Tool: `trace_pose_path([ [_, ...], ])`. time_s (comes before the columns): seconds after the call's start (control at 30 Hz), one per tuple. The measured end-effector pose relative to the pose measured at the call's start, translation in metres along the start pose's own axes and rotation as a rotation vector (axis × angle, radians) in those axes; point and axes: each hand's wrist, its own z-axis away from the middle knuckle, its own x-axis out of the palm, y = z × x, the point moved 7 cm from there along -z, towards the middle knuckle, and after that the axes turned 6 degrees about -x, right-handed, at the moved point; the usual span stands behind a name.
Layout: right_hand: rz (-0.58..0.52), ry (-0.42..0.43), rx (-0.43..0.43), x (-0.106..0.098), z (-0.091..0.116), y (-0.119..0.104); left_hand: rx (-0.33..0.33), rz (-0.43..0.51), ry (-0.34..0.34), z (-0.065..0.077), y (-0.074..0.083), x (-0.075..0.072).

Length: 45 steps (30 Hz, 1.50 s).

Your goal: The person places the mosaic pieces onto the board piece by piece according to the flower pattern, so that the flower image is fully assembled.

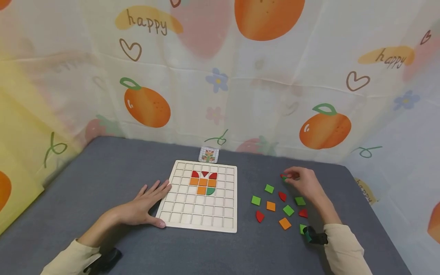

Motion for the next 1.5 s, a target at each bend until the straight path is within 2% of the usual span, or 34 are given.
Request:
trace_pose_path([
  [0.3, -0.021, 0.006, -0.086, 0.012, -0.007, -0.027, -0.004, -0.001, -0.001, -0.001, -0.001, 0.0],
  [0.6, -0.049, -0.006, -0.129, 0.027, -0.015, -0.047, -0.004, 0.001, -0.002, -0.002, 0.0, 0.001],
  [1.0, -0.132, -0.033, -0.107, 0.043, -0.023, -0.062, -0.004, -0.001, -0.001, -0.002, 0.002, 0.001],
  [1.3, -0.165, -0.032, -0.168, 0.061, -0.033, -0.084, 0.001, 0.003, 0.002, -0.001, 0.0, 0.001],
  [1.5, -0.22, -0.072, -0.162, 0.075, -0.039, -0.1, 0.003, 0.002, 0.002, -0.001, -0.001, 0.001],
])
